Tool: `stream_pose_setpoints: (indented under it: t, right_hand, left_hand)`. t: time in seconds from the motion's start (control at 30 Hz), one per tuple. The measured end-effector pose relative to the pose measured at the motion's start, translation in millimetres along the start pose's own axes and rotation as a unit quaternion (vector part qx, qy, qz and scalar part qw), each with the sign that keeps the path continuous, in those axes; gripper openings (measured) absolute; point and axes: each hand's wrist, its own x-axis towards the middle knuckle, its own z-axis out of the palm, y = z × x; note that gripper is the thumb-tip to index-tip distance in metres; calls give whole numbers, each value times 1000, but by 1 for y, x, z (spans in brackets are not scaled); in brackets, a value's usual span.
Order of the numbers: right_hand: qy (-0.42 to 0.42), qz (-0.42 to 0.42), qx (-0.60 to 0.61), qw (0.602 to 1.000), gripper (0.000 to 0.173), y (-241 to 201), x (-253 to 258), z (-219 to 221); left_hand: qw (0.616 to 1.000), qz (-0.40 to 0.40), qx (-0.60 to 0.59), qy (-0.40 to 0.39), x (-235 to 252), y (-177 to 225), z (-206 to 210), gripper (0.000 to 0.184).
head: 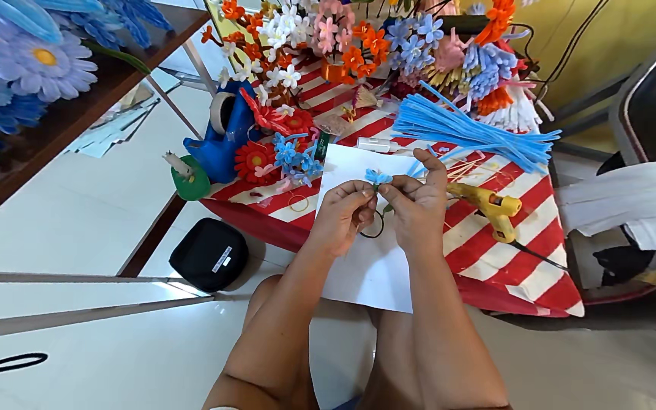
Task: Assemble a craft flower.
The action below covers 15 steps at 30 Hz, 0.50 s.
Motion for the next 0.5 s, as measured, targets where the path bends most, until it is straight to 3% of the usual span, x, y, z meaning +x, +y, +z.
stream_pose_setpoints:
  t: [0.37,0.5]
  right_hand:
    - [14,64,3,998,69,-11,-3,5]
    - [-5,38,26,999,66,0,-1,1]
  left_hand:
    - [998,-19,-48,-21,0,1,-3,30]
    - [999,-11,-40,-12,2,1,-5,30]
